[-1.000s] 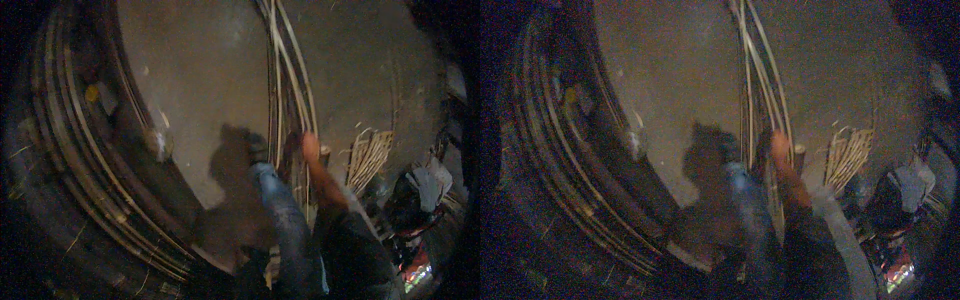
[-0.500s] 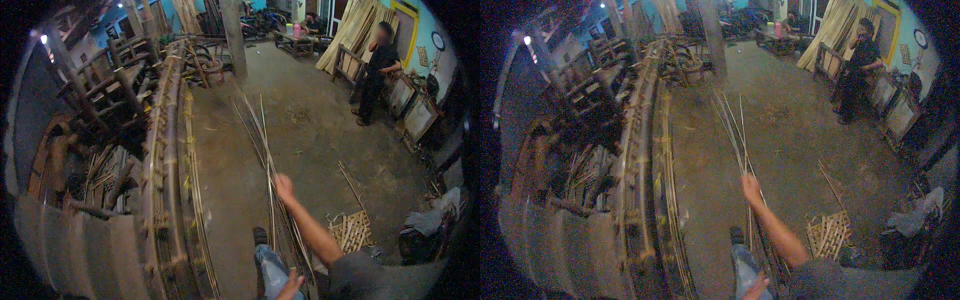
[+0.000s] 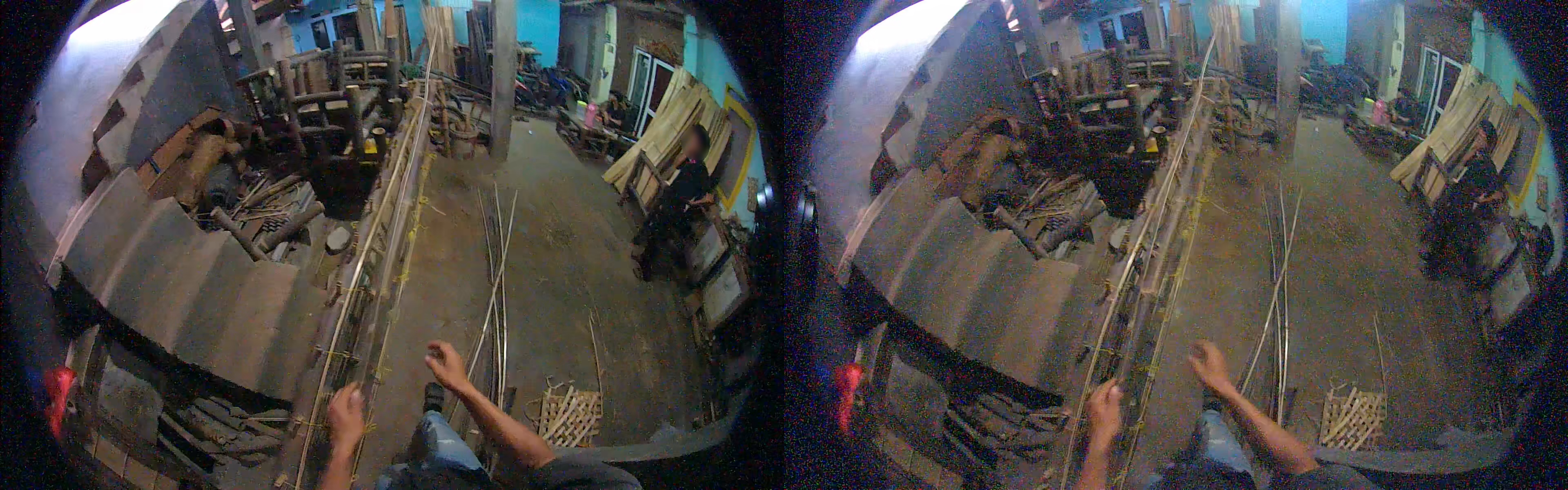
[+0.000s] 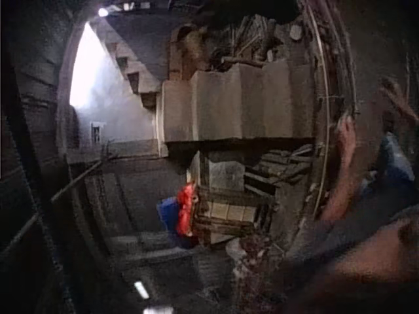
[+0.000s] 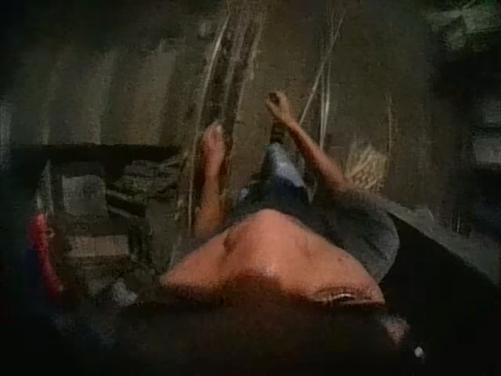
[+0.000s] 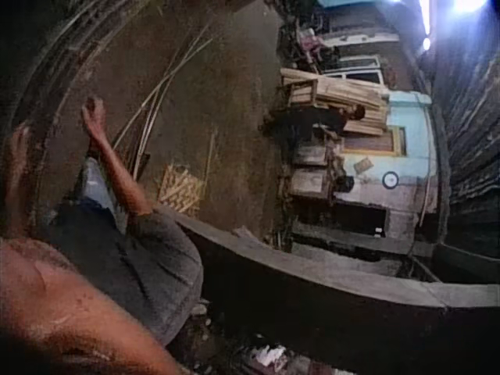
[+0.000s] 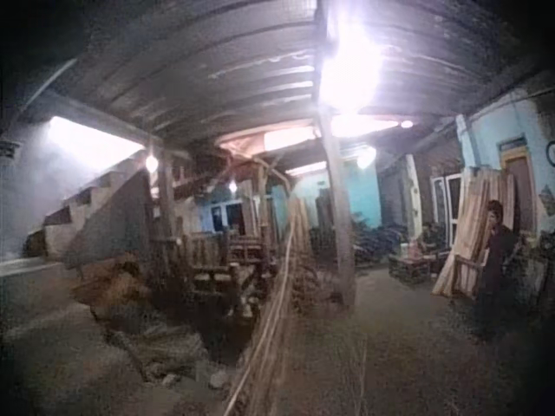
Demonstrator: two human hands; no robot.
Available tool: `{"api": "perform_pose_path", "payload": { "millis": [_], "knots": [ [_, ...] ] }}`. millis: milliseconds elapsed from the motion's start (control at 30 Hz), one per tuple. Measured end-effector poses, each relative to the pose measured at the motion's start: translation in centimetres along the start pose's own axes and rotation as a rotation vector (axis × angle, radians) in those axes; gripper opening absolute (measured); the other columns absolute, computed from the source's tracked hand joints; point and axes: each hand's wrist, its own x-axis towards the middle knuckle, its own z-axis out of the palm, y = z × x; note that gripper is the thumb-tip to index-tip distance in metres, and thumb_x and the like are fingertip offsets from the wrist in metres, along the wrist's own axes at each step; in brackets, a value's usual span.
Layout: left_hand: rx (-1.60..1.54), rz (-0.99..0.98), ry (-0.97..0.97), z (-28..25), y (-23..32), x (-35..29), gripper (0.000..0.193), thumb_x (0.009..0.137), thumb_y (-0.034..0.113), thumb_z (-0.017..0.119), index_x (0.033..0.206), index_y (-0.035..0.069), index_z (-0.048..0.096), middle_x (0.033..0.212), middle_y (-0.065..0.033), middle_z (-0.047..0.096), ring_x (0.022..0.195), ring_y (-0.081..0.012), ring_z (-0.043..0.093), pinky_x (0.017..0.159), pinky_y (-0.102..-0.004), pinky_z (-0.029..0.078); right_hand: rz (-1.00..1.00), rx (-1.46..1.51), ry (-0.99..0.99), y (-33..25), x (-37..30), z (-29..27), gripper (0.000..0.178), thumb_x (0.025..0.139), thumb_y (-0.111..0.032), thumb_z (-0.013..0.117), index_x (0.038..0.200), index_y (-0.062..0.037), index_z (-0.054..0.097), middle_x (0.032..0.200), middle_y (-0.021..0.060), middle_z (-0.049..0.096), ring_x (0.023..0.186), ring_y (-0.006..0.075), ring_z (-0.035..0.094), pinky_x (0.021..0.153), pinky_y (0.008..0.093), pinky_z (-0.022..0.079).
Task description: The person repeatedly ties bundles of thin bamboo sticks together using yellow string. They wrap the string around the sticks, pull it tight, and secure it with knots. The person handles the sticks one at a time, moving them from a pile to a workbench and back.
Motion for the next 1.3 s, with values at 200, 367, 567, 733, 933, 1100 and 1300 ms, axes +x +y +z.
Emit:
{"api": "perform_pose_path", "payload": {
  "millis": [200, 367, 567, 733, 933, 1100, 1300],
  "knots": [
    [0.270, -0.332, -0.091, -14.0, -1.5, -8.7, 0.027, 0.089, 0.018, 0.054, 0.104, -0.002, 0.064, 0.105, -0.0166, 0.066, 0.098, -0.0323, 0.061, 0.090, -0.0390, 0.046, 0.177, -0.144, -0.152, 6.7, -5.4, 2.3, 0.029, 0.082, -0.018, 0.066, 0.105, -0.0020, 0.063, 0.102, 0.0158, 0.064, 0.096, 0.0279, 0.063, 0.084, 0.0367, 0.049],
    [0.231, -0.637, -0.516, -21.8, -10.8, -16.2, 0.046, 0.098, 0.035, 0.046, 0.139, 0.013, 0.043, 0.144, -0.0131, 0.037, 0.130, -0.0317, 0.037, 0.104, -0.0424, 0.034, 0.581, -0.736, -0.618, 26.5, -18.2, -6.8, 0.043, 0.073, -0.041, 0.068, 0.097, -0.0056, 0.068, 0.088, 0.0169, 0.068, 0.076, 0.0351, 0.065, 0.068, 0.0426, 0.052],
    [0.262, -0.676, -0.231, -19.0, -2.7, -8.6, 0.046, 0.097, 0.035, 0.047, 0.137, 0.011, 0.045, 0.141, -0.0135, 0.040, 0.127, -0.0321, 0.040, 0.102, -0.0439, 0.036, 0.869, -0.549, -0.562, 23.1, -19.3, -11.7, 0.040, 0.075, -0.043, 0.066, 0.095, -0.0074, 0.069, 0.084, 0.0147, 0.068, 0.073, 0.0323, 0.065, 0.066, 0.0421, 0.051],
    [0.258, -0.659, -0.185, -14.1, -0.7, -1.7, 0.046, 0.097, 0.035, 0.049, 0.135, 0.010, 0.047, 0.139, -0.0138, 0.043, 0.125, -0.0325, 0.042, 0.101, -0.0452, 0.038, 0.880, -0.445, -0.541, 24.5, -14.8, -10.6, 0.039, 0.077, -0.044, 0.065, 0.093, -0.0089, 0.070, 0.081, 0.0130, 0.068, 0.072, 0.0299, 0.065, 0.064, 0.0417, 0.051],
    [0.403, -0.729, -0.066, -8.4, 1.8, 9.8, 0.045, 0.096, 0.036, 0.050, 0.133, 0.009, 0.049, 0.136, -0.0141, 0.046, 0.123, -0.0330, 0.045, 0.098, -0.0467, 0.039, 0.839, -0.421, -0.704, 31.6, -4.6, -9.5, 0.038, 0.080, -0.046, 0.063, 0.091, -0.0107, 0.071, 0.078, 0.0109, 0.068, 0.070, 0.0271, 0.065, 0.063, 0.0412, 0.051],
    [0.563, -0.614, 0.074, -1.9, 7.0, 24.7, 0.045, 0.096, 0.036, 0.051, 0.131, 0.008, 0.051, 0.133, -0.0144, 0.049, 0.121, -0.0334, 0.048, 0.097, -0.0480, 0.041, 0.546, -0.412, -0.657, 40.6, 16.8, -11.6, 0.036, 0.085, -0.044, 0.058, 0.089, -0.0109, 0.072, 0.074, 0.0110, 0.068, 0.067, 0.0264, 0.065, 0.062, 0.0410, 0.051],
    [0.077, 0.004, -0.437, 20.4, 11.4, 43.1, 0.025, 0.094, 0.016, 0.055, 0.117, 0.007, 0.063, 0.109, -0.0101, 0.065, 0.103, -0.0272, 0.061, 0.085, -0.0404, 0.050, 0.311, -0.776, -0.607, 45.5, 47.6, -18.6, 0.034, 0.086, -0.035, 0.059, 0.089, -0.0019, 0.066, 0.074, 0.0117, 0.067, 0.066, 0.0221, 0.065, 0.060, 0.0370, 0.051]
  ]
}}
